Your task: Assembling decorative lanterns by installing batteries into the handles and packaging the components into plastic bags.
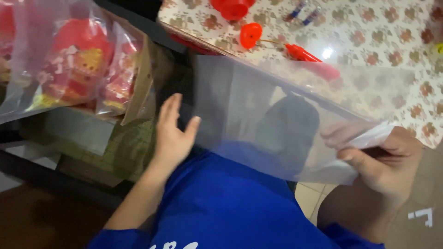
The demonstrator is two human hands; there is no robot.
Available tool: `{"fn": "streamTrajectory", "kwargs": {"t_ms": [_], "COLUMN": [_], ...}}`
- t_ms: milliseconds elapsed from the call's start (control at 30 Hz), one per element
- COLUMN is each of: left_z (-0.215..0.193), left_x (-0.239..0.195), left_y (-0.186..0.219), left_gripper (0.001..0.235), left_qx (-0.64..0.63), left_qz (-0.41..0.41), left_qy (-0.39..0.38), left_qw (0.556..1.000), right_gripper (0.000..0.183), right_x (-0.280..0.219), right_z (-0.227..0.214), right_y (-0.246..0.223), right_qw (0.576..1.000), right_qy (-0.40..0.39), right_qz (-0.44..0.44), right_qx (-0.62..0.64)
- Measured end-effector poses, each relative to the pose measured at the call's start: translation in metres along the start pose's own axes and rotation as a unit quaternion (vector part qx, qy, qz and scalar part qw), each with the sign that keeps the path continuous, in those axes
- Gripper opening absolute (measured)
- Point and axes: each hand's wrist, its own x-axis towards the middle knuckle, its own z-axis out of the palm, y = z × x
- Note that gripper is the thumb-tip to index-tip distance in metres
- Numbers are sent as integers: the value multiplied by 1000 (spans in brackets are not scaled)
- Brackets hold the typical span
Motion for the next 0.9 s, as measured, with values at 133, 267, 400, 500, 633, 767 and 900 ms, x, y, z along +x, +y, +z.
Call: {"fn": "streamTrajectory", "kwargs": {"t_ms": [133,267,400,500,633,767,900], "left_z": [-8,-27,-33,-56,-91,-134,-168], "left_x": [3,2,12,17,15,1,-23], "left_y": [84,148,170,172,184,199,223], "left_gripper": [32,46,39,10,16,23,23], "left_qx": [-104,-219,-139,-137,-60,47,131], "left_qz": [61,70,53,138,185,228,266], "left_qy": [-65,-103,-19,48,116,154,127], "left_qw": [991,968,989,980,974,960,947], "right_gripper": [9,24,30,31,21,20,25], "right_x": [28,47,57,67,77,81,85], "right_z": [26,84,130,141,144,156,161], "right_y": [-31,-25,-8,-19,-27,-42,-51], "right_qw": [988,979,983,981,971,959,966], "right_qy": [-138,-175,-149,-140,-177,-185,-194], "right_qz": [-45,-87,-112,-97,-102,-84,-121], "right_qx": [-43,-64,7,94,124,199,118]}}
